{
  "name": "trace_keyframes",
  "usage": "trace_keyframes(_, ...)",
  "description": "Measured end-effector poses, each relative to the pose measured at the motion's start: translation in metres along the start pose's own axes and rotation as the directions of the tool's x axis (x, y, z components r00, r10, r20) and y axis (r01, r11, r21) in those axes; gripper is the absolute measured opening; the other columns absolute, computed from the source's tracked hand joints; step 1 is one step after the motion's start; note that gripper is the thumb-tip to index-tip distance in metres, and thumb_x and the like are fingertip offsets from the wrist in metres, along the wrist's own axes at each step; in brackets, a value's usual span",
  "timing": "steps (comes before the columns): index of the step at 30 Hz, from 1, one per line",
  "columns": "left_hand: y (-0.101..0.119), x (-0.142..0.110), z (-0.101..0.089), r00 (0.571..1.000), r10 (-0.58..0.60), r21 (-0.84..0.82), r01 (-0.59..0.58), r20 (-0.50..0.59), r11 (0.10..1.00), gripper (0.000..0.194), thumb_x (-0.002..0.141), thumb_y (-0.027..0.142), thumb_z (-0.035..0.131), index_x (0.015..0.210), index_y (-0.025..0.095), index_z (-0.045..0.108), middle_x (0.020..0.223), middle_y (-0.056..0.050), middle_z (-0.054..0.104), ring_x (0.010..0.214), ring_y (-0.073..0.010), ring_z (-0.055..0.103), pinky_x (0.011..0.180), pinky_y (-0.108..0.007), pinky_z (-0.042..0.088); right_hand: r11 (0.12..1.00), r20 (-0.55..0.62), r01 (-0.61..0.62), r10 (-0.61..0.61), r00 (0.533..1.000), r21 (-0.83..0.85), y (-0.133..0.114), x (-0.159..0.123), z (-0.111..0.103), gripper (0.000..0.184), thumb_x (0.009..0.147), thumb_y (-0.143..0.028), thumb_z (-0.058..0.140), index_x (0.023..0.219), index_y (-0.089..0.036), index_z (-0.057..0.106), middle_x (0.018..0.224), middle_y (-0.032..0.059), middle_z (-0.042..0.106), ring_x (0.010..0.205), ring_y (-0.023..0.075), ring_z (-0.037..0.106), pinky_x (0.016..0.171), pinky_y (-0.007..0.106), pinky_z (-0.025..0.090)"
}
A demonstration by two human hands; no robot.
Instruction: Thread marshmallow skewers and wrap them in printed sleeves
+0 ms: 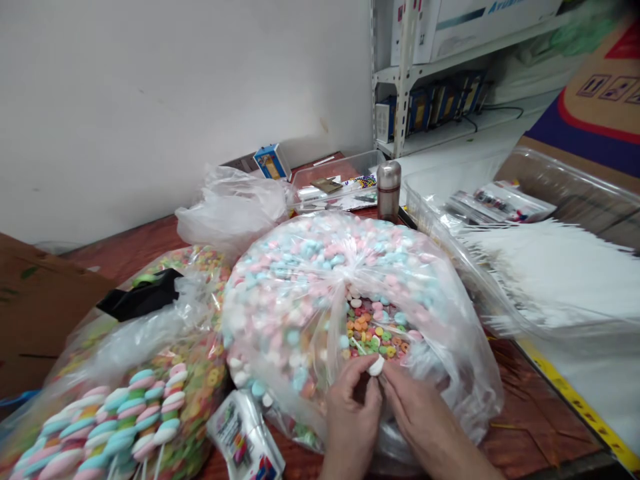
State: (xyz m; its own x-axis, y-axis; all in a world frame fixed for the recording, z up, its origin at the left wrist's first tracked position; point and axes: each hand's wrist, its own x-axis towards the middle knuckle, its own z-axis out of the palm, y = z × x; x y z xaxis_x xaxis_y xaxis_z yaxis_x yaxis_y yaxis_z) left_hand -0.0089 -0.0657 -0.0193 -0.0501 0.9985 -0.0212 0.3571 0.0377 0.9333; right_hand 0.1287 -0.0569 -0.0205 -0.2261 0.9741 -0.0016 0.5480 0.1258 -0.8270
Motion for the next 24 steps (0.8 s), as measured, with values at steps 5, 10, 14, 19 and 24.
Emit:
trace_keyframes(5,0.003,0.017,-0.011,0.98,0.186,0.334,-0.155,-0.063,0.93,0.038,0.09,0.014,0.047,0.124,0.023,0.061,0.116,-0.01,0.068,0.105,-0.0243,0.065,0.089,-0.039,0.054,0.753,-0.077,-0.077,0.035,0.996,-0.653,0.012,0.006,-0.025,0.028,0.087,-0.013,0.05,0.106,-0.028,0.065,0.12,0.0084,0.069,0.076,0.0248,0.073,0.05,0.029,0.044)
trace_keyframes(10,0.006,0.042,-0.02,0.966,0.259,0.611,-0.205,-0.001,0.765,0.028,0.088,0.01,0.045,0.098,0.024,0.068,0.093,-0.009,0.064,0.091,-0.026,0.061,0.082,-0.042,0.052,0.656,-0.033,-0.023,-0.002,0.999,-0.754,0.01,0.014,-0.034,0.027,0.082,-0.008,0.057,0.099,-0.026,0.067,0.104,0.0069,0.072,0.068,0.0213,0.072,0.05,0.029,0.044)
trace_keyframes(14,0.0,0.058,-0.022,0.963,0.27,0.706,-0.206,0.021,0.678,0.043,0.08,0.001,0.045,0.113,0.022,0.064,0.098,-0.01,0.063,0.093,-0.0262,0.059,0.082,-0.041,0.05,0.697,0.002,-0.01,0.016,1.0,-0.717,-0.006,0.023,-0.031,0.015,0.084,-0.015,0.061,0.094,-0.025,0.065,0.089,0.0047,0.069,0.076,0.0224,0.07,0.057,0.029,0.045)
trace_keyframes(19,0.002,0.069,-0.027,0.974,0.216,0.746,-0.189,0.063,0.638,0.04,0.083,0.001,0.045,0.114,0.019,0.065,0.096,-0.009,0.061,0.089,-0.0239,0.059,0.079,-0.038,0.049,0.728,0.073,-0.007,0.079,0.994,-0.686,-0.024,0.028,-0.037,0.011,0.081,-0.022,0.069,0.091,-0.022,0.065,0.088,0.0051,0.068,0.079,0.025,0.069,0.06,0.031,0.045)
trace_keyframes(24,0.004,0.06,-0.031,0.97,0.226,0.709,-0.221,0.089,0.669,0.023,0.088,0.007,0.047,0.091,0.02,0.066,0.087,-0.007,0.059,0.084,-0.0231,0.058,0.076,-0.037,0.048,0.689,0.089,0.038,0.038,0.995,-0.723,-0.027,0.019,-0.04,0.006,0.085,-0.02,0.065,0.09,-0.021,0.067,0.087,0.0063,0.069,0.073,0.0212,0.068,0.058,0.028,0.043)
